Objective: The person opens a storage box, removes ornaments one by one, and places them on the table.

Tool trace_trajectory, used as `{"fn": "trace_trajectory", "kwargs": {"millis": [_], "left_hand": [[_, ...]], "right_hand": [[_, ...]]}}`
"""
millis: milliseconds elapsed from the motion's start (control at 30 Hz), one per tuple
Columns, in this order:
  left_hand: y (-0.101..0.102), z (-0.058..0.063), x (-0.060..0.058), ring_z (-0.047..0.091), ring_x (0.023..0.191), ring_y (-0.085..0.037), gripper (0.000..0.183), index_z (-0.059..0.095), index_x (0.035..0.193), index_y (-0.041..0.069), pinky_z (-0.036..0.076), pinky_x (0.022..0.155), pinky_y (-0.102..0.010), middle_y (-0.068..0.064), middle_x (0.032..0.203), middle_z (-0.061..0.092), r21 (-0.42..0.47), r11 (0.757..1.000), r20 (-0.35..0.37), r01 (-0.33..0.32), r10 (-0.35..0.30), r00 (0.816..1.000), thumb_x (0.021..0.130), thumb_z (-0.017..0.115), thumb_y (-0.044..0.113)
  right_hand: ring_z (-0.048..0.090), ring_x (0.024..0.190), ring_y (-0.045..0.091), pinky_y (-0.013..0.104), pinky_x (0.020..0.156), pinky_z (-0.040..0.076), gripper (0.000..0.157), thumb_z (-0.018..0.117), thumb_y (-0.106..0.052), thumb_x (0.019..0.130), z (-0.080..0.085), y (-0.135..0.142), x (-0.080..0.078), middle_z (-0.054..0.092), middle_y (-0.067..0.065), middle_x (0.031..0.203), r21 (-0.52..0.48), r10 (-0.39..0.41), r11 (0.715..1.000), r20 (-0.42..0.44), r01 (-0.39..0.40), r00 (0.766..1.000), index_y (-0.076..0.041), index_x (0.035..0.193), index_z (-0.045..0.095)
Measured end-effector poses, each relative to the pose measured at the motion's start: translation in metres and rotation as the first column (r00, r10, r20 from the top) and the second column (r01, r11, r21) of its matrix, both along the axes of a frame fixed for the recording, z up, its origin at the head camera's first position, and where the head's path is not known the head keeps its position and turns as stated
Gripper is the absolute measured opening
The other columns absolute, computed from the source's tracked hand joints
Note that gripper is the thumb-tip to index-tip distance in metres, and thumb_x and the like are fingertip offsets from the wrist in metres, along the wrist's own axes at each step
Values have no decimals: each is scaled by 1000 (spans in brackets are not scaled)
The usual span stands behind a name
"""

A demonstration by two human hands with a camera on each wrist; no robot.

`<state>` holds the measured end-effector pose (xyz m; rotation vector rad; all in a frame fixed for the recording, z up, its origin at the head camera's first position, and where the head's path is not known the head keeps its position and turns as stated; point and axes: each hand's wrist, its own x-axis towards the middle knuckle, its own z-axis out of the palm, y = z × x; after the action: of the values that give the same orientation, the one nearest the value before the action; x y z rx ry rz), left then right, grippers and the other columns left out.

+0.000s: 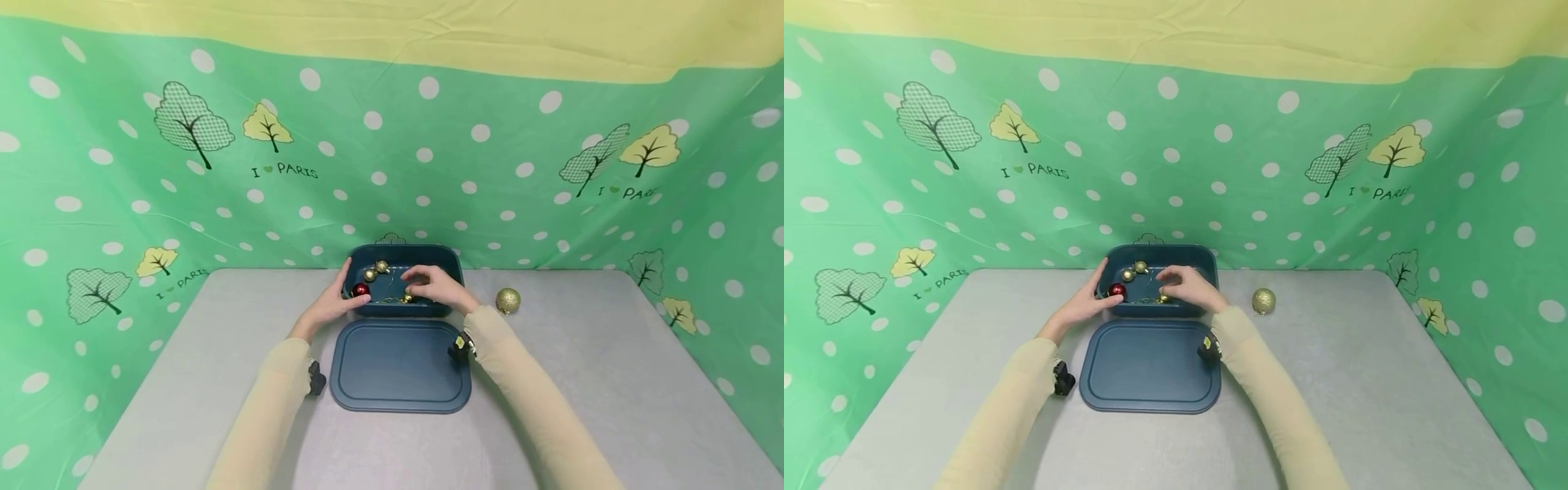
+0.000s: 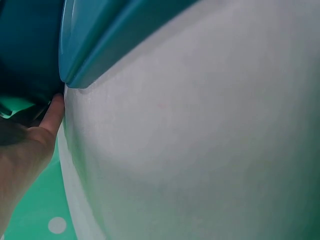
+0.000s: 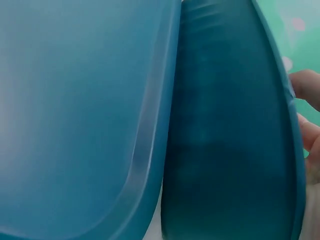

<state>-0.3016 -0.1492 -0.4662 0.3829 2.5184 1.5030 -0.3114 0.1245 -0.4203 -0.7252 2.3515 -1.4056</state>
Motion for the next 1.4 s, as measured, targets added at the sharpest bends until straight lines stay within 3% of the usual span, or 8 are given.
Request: {"fn": "trace_trajectory", "kwargs": {"millis": [67, 267, 667, 933, 1167, 1400], "left_hand": [[0, 1, 0, 4, 145, -34, 102, -6, 156, 21, 12, 113, -55, -10, 161, -3, 1, 1000, -1, 2, -2, 1000, 90, 70, 34], [1, 2, 0, 5, 145, -34, 102, -5, 156, 23, 13, 113, -55, -10, 161, -2, 1, 1000, 7, -3, 3, 1000, 89, 71, 34], [1, 1, 1, 4, 145, -34, 102, -7, 156, 24, 13, 113, -55, -10, 161, -4, 3, 1000, 16, 8, -8, 1000, 89, 70, 36], [1, 1, 0, 4, 145, -34, 101, -7, 156, 24, 13, 113, -54, -10, 161, -3, 8, 1000, 11, -1, 1, 1000, 90, 69, 33], [1, 3, 0, 4, 144, -37, 102, -7, 156, 19, 12, 113, -56, -15, 160, -2, 5, 1000, -8, 9, -9, 1000, 90, 70, 33], [1, 5, 0, 1, 143, -42, 99, -7, 156, 14, 9, 111, -59, -19, 159, -5, 29, 999, 28, 16, -17, 999, 91, 68, 23]], "right_hand": [[61, 105, 32, 42, 88, 50, 35, 59, -4, 95, -10, 0, -8, 57, 27, 122, 38, 7, 999, 5, -7, 1000, 9, 127, 55], [58, 113, 30, 37, 92, 49, 38, 60, -5, 94, -13, -4, -13, 58, 22, 126, 148, 67, 987, 16, -69, 998, 7, 129, 56], [62, 101, 23, 33, 83, 52, 29, 59, 2, 92, -14, -4, -15, 65, 15, 116, 160, 109, 980, 78, -120, 991, 6, 121, 64], [63, 100, 21, 33, 84, 52, 28, 63, 0, 91, -14, -3, -18, 65, 12, 114, 93, 98, 990, 88, -106, 991, 5, 119, 65], [64, 100, 21, 33, 85, 52, 28, 66, -1, 90, -13, -1, -17, 65, 12, 115, 34, 99, 994, 10, -99, 995, 4, 118, 66], [63, 99, 23, 33, 83, 52, 30, 64, -1, 91, -12, 2, -12, 65, 15, 116, -51, 87, 995, -32, -89, 996, 7, 121, 63]]}}
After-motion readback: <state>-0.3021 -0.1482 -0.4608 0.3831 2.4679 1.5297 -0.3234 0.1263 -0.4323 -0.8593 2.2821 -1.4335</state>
